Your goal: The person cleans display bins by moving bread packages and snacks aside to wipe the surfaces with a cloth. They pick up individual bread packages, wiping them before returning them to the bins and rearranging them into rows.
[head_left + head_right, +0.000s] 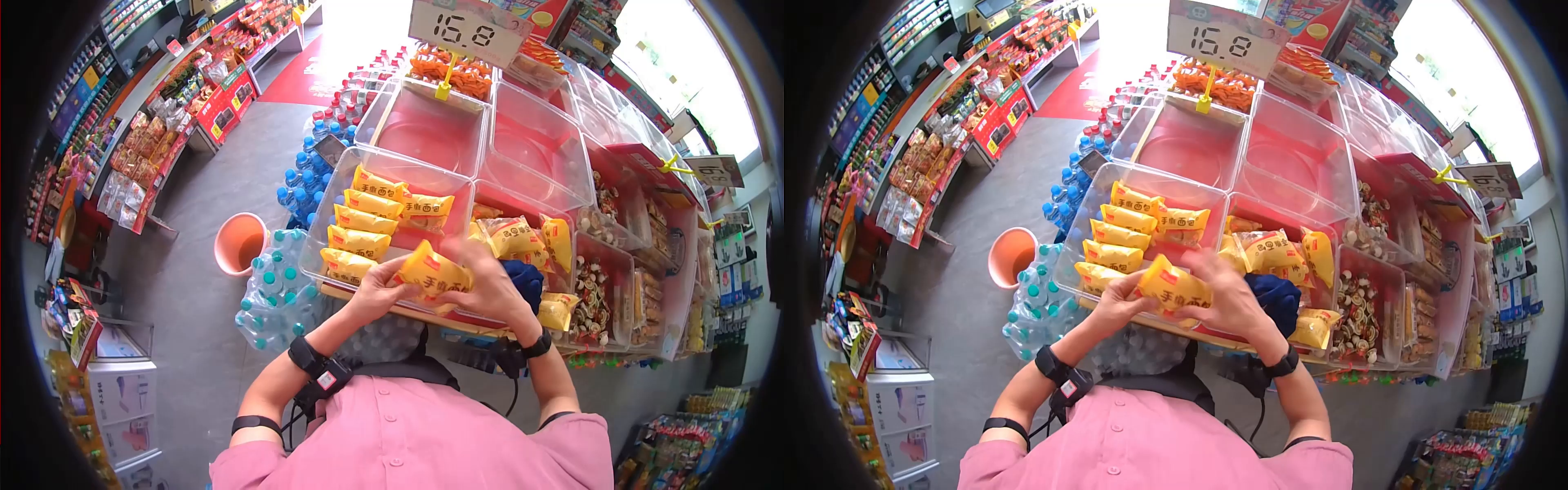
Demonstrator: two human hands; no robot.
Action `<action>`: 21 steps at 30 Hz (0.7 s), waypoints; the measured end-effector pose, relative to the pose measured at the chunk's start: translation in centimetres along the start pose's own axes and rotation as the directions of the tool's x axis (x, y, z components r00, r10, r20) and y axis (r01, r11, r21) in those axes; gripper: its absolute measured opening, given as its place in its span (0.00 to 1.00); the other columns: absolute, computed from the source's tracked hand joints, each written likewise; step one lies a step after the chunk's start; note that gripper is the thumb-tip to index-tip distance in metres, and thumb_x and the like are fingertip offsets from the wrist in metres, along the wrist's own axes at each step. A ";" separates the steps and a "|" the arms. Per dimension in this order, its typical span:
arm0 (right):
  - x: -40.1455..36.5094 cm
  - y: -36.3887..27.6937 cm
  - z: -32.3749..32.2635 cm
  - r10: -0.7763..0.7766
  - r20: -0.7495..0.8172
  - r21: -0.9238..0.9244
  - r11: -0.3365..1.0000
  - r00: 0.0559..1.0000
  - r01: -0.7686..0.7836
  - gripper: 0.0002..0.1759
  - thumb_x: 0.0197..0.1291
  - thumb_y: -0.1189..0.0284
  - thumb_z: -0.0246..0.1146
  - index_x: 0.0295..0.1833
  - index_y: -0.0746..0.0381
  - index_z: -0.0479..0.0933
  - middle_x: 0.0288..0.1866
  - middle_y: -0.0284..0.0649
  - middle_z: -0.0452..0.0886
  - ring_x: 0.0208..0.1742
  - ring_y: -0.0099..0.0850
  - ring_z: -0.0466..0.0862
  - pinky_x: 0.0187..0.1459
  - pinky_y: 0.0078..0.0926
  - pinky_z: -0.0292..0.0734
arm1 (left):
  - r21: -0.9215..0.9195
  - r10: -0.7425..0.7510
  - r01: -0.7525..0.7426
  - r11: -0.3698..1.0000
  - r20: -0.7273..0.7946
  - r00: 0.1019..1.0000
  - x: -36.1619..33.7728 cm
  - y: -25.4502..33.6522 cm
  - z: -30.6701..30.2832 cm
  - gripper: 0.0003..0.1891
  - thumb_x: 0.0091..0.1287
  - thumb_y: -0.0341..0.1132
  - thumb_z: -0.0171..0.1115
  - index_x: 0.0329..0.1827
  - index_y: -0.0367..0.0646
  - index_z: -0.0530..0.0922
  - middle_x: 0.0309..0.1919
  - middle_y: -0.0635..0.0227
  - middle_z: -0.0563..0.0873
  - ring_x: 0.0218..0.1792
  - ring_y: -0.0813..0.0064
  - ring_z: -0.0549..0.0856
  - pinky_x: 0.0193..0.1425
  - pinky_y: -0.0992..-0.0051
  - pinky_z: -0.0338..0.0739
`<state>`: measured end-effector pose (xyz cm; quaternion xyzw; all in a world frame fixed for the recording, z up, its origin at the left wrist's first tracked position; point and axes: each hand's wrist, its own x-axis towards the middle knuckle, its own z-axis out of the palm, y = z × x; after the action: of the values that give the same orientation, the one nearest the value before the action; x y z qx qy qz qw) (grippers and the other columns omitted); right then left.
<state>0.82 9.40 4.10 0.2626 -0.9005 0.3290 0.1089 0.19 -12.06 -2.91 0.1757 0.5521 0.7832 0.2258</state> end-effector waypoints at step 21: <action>7.9 14.9 14.0 0.488 0.377 -0.531 0.810 0.787 -0.248 0.39 0.37 0.60 0.75 0.59 0.58 0.72 0.61 0.54 0.66 0.63 0.49 0.69 0.60 0.38 0.69 | 0.963 0.029 0.269 -0.028 -0.268 0.963 0.0 -3.1 -9.1 0.28 0.64 0.54 0.52 0.65 0.52 0.70 0.69 0.58 0.64 0.72 0.59 0.57 0.71 0.53 0.52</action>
<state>-14.28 6.72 -11.61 0.1189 -0.9824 0.0453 -0.1365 -4.13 -18.29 -8.81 0.1519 0.9768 0.1456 0.0409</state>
